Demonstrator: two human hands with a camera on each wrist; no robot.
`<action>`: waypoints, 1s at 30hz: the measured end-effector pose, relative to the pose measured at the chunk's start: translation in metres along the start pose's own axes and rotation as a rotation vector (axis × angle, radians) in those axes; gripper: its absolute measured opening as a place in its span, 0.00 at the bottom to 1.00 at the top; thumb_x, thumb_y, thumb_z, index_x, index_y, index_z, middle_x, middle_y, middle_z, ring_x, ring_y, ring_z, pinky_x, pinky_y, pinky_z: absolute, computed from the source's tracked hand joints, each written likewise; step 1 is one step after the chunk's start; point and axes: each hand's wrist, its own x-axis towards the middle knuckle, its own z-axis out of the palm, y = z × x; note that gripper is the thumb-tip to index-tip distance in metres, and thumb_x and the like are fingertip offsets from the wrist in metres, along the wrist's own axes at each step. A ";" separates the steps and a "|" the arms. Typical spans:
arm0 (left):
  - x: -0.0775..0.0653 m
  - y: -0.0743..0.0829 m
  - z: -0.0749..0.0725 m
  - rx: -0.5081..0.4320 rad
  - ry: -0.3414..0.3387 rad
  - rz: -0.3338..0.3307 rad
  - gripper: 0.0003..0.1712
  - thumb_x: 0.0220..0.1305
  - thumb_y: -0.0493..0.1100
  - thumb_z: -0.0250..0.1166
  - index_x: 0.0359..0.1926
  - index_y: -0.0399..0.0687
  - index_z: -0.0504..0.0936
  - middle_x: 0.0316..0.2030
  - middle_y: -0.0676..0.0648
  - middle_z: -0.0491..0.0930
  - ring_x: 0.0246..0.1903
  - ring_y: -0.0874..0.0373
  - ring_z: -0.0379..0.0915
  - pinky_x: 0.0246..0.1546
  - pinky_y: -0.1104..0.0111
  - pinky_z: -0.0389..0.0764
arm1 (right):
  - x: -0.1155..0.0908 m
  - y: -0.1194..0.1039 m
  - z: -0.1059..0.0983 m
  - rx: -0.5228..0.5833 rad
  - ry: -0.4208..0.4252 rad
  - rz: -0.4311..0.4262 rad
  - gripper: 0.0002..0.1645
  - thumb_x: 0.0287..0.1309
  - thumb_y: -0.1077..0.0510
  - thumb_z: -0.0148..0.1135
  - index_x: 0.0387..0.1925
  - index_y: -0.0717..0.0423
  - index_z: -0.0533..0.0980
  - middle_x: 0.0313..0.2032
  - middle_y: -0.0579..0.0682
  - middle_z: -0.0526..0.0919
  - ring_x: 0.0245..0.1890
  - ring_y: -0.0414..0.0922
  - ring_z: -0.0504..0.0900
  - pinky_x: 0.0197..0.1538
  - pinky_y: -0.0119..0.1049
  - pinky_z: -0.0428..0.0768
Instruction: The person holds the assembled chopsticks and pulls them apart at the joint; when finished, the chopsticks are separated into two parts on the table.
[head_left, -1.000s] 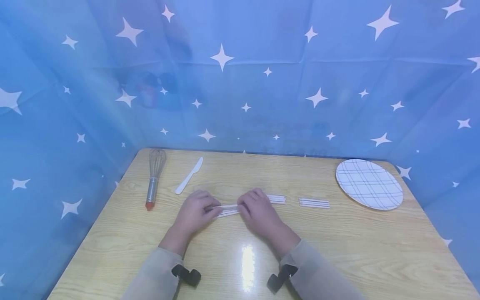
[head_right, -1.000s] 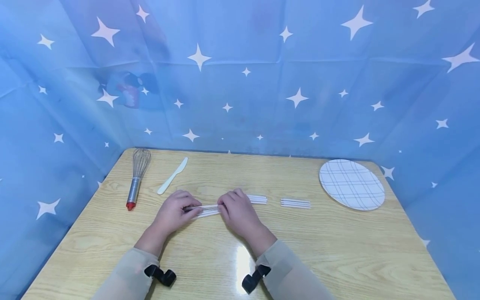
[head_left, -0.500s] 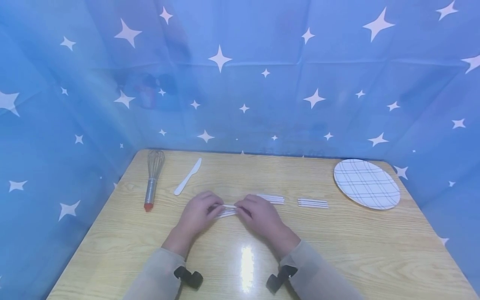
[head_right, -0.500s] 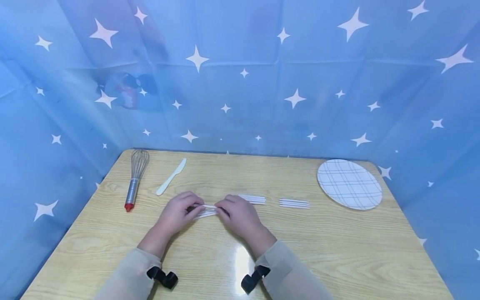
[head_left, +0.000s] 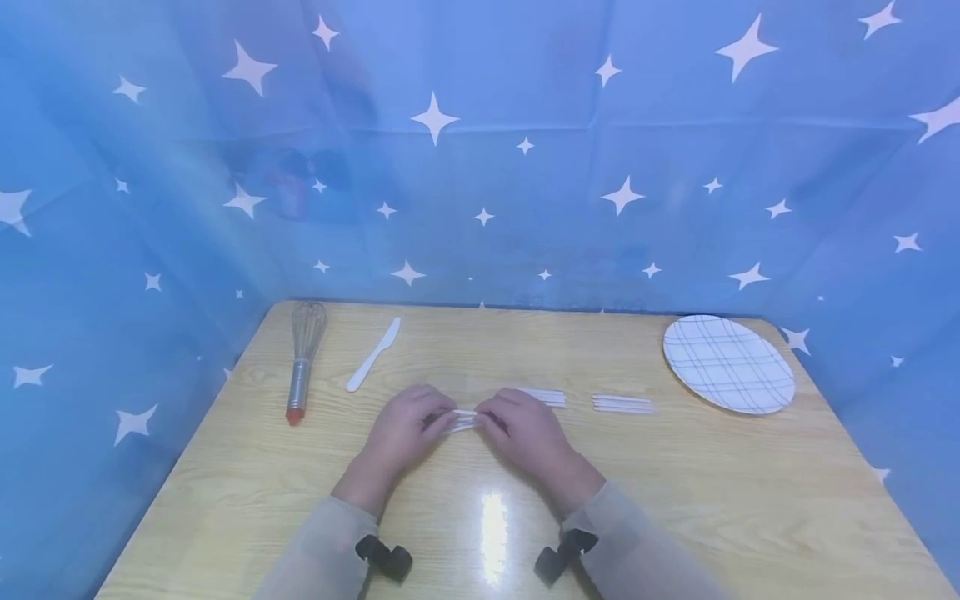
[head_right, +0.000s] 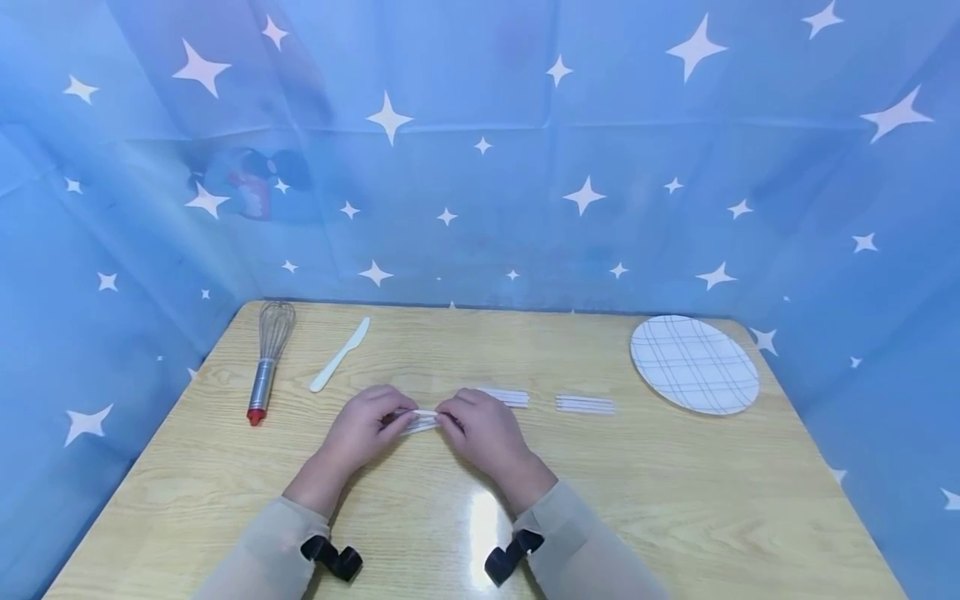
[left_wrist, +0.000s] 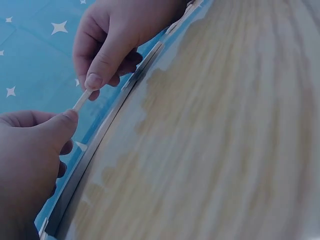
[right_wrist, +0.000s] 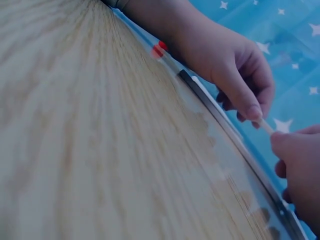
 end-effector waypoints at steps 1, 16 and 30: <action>0.000 0.001 0.001 0.001 0.011 0.006 0.06 0.70 0.50 0.75 0.43 0.58 0.91 0.40 0.60 0.86 0.42 0.64 0.79 0.48 0.65 0.83 | 0.000 0.001 -0.001 0.000 0.004 0.001 0.08 0.71 0.47 0.70 0.46 0.41 0.88 0.36 0.34 0.83 0.37 0.35 0.78 0.44 0.35 0.82; 0.018 0.019 0.027 0.004 0.052 0.071 0.07 0.68 0.53 0.76 0.41 0.59 0.91 0.38 0.61 0.87 0.41 0.63 0.80 0.49 0.65 0.83 | -0.018 0.019 -0.020 0.009 0.052 0.044 0.07 0.72 0.47 0.70 0.46 0.40 0.88 0.39 0.33 0.83 0.43 0.35 0.79 0.52 0.39 0.83; 0.042 0.048 0.055 -0.027 0.036 0.129 0.07 0.70 0.52 0.74 0.43 0.57 0.91 0.40 0.58 0.87 0.45 0.60 0.81 0.54 0.64 0.82 | -0.041 0.050 -0.043 -0.011 0.159 0.015 0.08 0.68 0.52 0.73 0.46 0.44 0.89 0.38 0.36 0.86 0.42 0.39 0.80 0.52 0.44 0.81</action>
